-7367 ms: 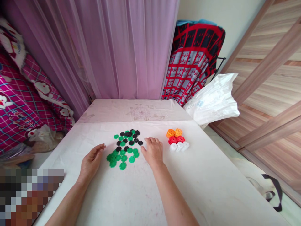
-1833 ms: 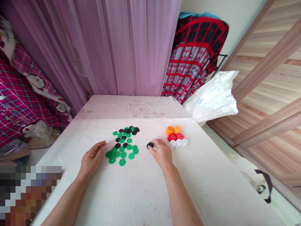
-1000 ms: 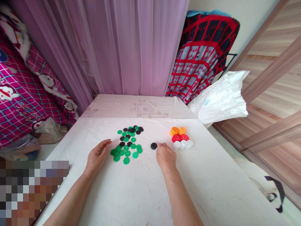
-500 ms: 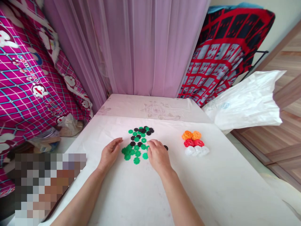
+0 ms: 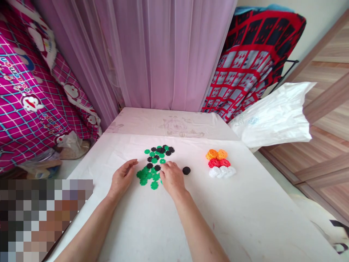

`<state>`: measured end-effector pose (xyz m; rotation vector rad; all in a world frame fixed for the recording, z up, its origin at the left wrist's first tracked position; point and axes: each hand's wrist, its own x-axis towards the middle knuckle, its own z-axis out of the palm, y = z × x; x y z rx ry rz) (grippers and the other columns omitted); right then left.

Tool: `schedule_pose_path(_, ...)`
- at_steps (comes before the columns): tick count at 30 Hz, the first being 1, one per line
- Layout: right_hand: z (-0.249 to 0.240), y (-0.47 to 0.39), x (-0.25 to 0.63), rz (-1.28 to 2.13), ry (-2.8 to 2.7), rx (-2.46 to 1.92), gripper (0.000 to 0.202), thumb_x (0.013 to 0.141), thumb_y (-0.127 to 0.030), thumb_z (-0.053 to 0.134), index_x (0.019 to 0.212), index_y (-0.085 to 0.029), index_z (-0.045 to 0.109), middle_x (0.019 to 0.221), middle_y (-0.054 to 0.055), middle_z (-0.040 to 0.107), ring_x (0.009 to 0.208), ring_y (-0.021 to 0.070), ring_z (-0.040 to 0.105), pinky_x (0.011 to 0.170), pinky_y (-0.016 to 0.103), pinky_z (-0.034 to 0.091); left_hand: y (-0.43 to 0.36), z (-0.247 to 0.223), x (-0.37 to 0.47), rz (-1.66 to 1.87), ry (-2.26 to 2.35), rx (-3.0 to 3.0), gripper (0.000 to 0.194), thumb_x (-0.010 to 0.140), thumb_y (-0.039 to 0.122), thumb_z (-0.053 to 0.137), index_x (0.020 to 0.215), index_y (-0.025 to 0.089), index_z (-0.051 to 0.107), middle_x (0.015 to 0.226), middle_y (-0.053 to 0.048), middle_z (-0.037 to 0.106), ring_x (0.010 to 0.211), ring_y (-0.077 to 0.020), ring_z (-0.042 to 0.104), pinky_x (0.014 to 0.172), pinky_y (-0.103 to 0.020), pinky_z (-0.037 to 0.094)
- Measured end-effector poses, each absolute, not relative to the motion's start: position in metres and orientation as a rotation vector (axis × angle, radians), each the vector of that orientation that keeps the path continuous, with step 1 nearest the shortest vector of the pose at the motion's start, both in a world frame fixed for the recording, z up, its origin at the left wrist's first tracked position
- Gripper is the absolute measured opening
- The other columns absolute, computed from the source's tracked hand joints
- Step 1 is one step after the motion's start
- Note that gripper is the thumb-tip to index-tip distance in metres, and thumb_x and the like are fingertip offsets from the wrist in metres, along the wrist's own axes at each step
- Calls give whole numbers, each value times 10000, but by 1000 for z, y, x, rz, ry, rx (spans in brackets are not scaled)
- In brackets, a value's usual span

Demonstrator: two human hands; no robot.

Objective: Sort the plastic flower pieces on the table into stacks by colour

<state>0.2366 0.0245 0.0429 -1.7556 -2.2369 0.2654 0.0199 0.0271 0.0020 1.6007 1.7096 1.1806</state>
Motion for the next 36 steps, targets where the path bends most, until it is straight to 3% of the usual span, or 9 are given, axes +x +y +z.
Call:
schedule_pose_path(7,52,42,219,340,-2315,-1898,230,876,-282,571,1085,-252,663,1081,52,639,995,195,604,797,289,454,27,4,21,1182,1706,1574,384,839,391,474,1132,228,662,1075,-42,738,994,-201,680,906,-359,529)
schedule_pose_path(14,45,29,215,182,-2249,-1854,196,888,-297,547,1022,-212,662,1036,73,670,963,207,618,762,288,463,28,2,19,1172,1704,1599,399,838,410,470,1144,234,657,1085,-44,736,1006,-207,677,918,-368,523)
schedule_pose_path(19,47,15,260,147,-1969,-1788,261,872,-288,524,1087,-231,662,1006,43,707,824,154,636,772,262,453,28,2,18,1163,1716,1587,401,839,422,477,1149,242,658,1095,-43,735,1017,-213,675,928,-369,520)
schedule_pose_path(25,52,14,332,125,-1724,-1988,228,814,-358,562,970,-235,675,923,18,686,744,152,617,663,263,426,28,2,18,1161,1720,1589,403,837,434,477,1142,243,659,1087,-40,738,1026,-216,673,919,-362,521)
schedule_pose_path(36,46,13,323,38,-1931,-2010,162,842,-297,565,942,-241,679,947,25,658,852,167,593,698,258,396,27,8,18,1137,1747,1627,390,846,418,459,1135,249,659,1096,-34,736,1030,-214,671,934,-359,512)
